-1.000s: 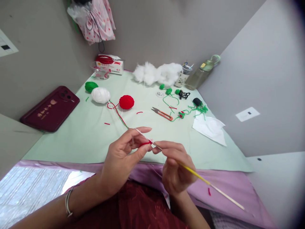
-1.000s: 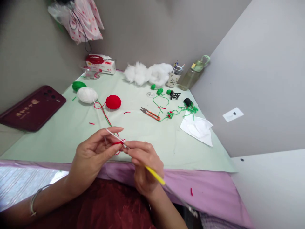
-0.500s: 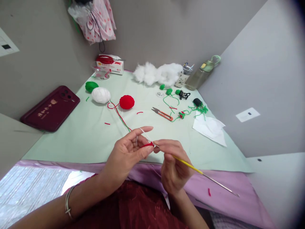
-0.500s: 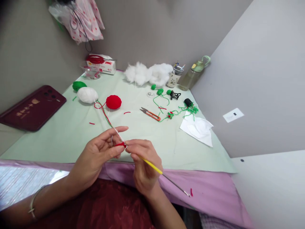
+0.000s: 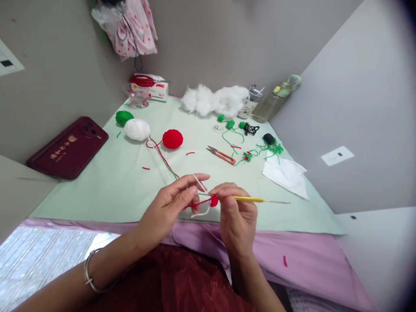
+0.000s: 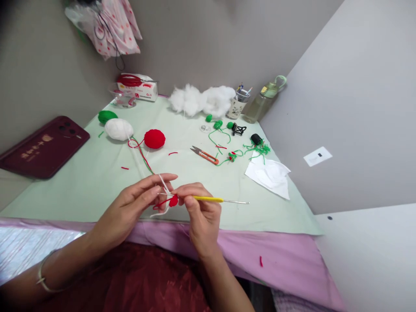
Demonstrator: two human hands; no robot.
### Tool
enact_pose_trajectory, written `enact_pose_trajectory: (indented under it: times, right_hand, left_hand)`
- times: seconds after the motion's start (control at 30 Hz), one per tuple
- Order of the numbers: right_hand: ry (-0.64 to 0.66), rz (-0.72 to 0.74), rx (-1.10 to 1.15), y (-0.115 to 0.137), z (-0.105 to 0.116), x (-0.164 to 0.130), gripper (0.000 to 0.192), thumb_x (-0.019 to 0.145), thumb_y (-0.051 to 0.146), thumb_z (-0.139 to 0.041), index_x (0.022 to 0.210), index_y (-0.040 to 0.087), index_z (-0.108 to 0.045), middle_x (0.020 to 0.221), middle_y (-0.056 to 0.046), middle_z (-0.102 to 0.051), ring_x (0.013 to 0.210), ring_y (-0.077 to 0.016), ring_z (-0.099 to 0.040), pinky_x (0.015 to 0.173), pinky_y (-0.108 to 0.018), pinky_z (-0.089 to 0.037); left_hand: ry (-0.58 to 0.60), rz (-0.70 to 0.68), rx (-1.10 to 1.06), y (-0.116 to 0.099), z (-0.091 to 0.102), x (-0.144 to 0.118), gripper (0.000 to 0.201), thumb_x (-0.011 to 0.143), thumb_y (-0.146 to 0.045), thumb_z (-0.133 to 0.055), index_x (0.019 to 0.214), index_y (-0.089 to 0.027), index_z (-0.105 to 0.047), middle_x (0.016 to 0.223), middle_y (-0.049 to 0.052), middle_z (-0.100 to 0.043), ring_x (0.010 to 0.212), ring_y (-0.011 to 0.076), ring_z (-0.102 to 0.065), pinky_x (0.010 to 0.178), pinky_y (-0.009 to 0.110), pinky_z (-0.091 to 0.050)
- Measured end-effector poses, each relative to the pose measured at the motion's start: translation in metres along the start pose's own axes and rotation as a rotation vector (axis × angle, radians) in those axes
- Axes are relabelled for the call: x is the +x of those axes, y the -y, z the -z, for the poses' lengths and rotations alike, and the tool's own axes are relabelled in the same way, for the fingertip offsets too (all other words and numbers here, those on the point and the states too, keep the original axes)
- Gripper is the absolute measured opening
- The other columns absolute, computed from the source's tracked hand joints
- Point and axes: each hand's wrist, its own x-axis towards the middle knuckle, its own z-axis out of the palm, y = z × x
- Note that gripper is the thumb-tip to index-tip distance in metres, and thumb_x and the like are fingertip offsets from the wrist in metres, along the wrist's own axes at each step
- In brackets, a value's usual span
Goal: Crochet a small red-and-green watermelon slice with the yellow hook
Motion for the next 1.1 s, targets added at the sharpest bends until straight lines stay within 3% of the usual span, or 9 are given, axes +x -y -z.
enact_pose_trajectory:
  times: [0.23,0.4,0.57,0.77,1.1]
  right_hand:
    - [0.025,0.007,0.000,0.001,0.003,0.002,0.015,0.104,0.027,-0.065,0.102,0.028,-0.080,0.094,-0.002,-0.079,0.085,-0.0168,-0.069,0.074,-0.031,-0.057]
    - [0.035,0.038,-0.098,0.002,0.005,0.003,0.015,0.104,0.030,-0.065,0.100,0.028,-0.079,0.092,-0.003,-0.080,0.087,-0.0201,-0.073,0.078,-0.037,-0.060]
    - [0.030,0.033,-0.102,0.005,0.006,0.003,0.016,0.103,0.034,-0.066,0.098,0.027,-0.079,0.091,-0.004,-0.081,0.085,-0.0198,-0.073,0.069,-0.033,-0.057]
    - [0.076,0.012,-0.053,0.010,0.006,0.004,0.016,0.104,0.028,-0.065,0.100,0.026,-0.080,0.093,-0.004,-0.082,0.080,-0.0172,-0.070,0.064,-0.030,-0.055]
    - [0.224,0.193,-0.356,0.030,0.015,0.000,0.030,0.104,0.010,-0.058,0.119,0.028,-0.077,0.113,-0.005,-0.082,0.102,-0.0202,-0.075,0.084,-0.037,-0.062]
  left_hand:
    - [0.184,0.162,-0.136,-0.003,-0.006,0.003,0.038,0.095,-0.037,-0.076,0.131,-0.026,-0.076,0.088,0.001,-0.068,0.069,0.0136,-0.063,0.072,0.031,-0.057]
    - [0.170,0.179,-0.215,-0.002,-0.006,0.008,0.036,0.086,-0.029,-0.084,0.122,-0.025,-0.080,0.081,-0.001,-0.066,0.065,0.0107,-0.059,0.066,0.026,-0.053]
    - [0.049,0.078,-0.053,-0.004,-0.004,0.009,0.032,0.085,-0.022,-0.084,0.117,-0.023,-0.080,0.084,-0.002,-0.065,0.069,0.0105,-0.059,0.068,0.024,-0.053]
    - [0.065,0.003,0.040,-0.015,0.001,0.007,0.027,0.091,-0.019,-0.075,0.117,-0.022,-0.077,0.085,-0.003,-0.063,0.067,0.0107,-0.061,0.066,0.026,-0.056]
    - [-0.042,-0.259,0.347,-0.015,0.001,-0.001,0.025,0.096,-0.018,-0.069,0.118,-0.026,-0.079,0.095,0.001,-0.065,0.090,0.0153,-0.066,0.089,0.030,-0.056]
